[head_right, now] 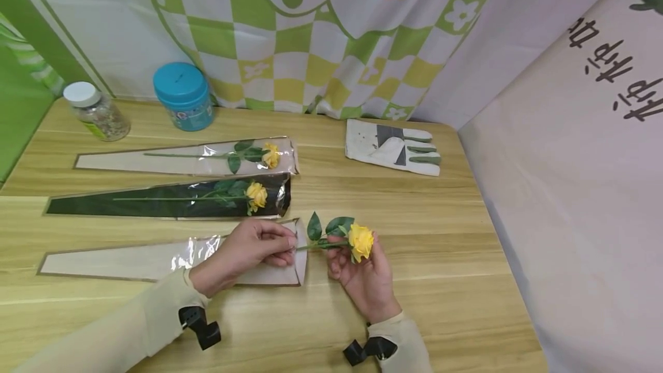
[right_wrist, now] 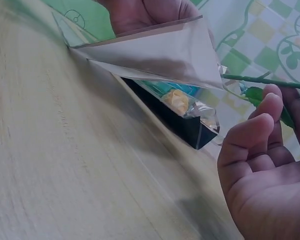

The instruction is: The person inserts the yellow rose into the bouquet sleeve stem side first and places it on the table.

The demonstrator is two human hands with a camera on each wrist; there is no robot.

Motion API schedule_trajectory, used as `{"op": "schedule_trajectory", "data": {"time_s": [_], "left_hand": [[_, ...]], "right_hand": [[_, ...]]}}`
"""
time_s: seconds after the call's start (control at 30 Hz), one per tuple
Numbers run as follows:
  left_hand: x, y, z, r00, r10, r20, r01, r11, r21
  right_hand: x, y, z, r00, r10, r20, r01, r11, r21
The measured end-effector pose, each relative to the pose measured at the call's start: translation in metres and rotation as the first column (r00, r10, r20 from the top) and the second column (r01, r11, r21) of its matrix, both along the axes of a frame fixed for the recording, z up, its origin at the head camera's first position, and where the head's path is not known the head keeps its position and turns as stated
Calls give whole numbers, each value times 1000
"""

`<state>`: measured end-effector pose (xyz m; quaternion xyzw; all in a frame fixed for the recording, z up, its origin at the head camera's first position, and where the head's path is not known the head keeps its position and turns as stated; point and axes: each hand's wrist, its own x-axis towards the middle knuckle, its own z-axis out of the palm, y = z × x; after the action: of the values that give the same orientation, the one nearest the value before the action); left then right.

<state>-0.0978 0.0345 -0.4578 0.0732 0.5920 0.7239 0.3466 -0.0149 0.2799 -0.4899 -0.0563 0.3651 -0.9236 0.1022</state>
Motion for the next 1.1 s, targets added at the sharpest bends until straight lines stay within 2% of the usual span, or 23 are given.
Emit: {"op": "schedule_trajectory", "data": {"time_s": [0.23, 0.47, 0.53, 0.6, 0.67, 0.7, 0.77, 0.83, 0.9, 0.97, 1.1], "left_hand": [[2, 1, 2, 1000, 11, -6, -11, 1000, 22], [3, 0, 4, 1000, 10, -24, -10, 1000, -3], [3, 0, 5, 1000, 6, -28, -7, 1000, -8], [2, -1, 4, 999, 10, -31, -10, 1000, -13], [1, -3, 4, 999, 17, -31, -18, 1000, -16], [1, -4, 3, 999, 21, -30, -22, 1000, -20], [0, -6, 2, 999, 25, -29, -26, 999, -25], [0, -8, 2, 999, 25, -27, -26, 999, -29], [-1, -9, 1, 999, 25, -25, -25, 999, -32], [-1, -8, 2, 999, 23, -30, -24, 999, -32], [-2, -6, 3, 999, 11, -43, -13, 999, -39]], "right_hand": [[0, -3, 4, 1000, 22, 0, -22, 994, 108], [0, -9, 4, 997, 72, 11, -72, 976, 206], [0, -8, 5, 999, 32, 33, -39, 969, 243], [1, -7, 8, 995, -79, 62, 58, 956, 287], [0, -5, 11, 972, -226, 67, 188, 914, 360], [0, -3, 13, 955, -292, 60, 244, 880, 407], [-1, 0, 17, 921, -389, 30, 319, 795, 515], [-1, 4, 21, 911, -413, -14, 336, 720, 607], [0, 7, 24, 915, -399, -56, 329, 661, 674], [0, 9, 26, 923, -374, -86, 322, 633, 704], [0, 7, 25, 937, -332, -108, 306, 632, 712]]}}
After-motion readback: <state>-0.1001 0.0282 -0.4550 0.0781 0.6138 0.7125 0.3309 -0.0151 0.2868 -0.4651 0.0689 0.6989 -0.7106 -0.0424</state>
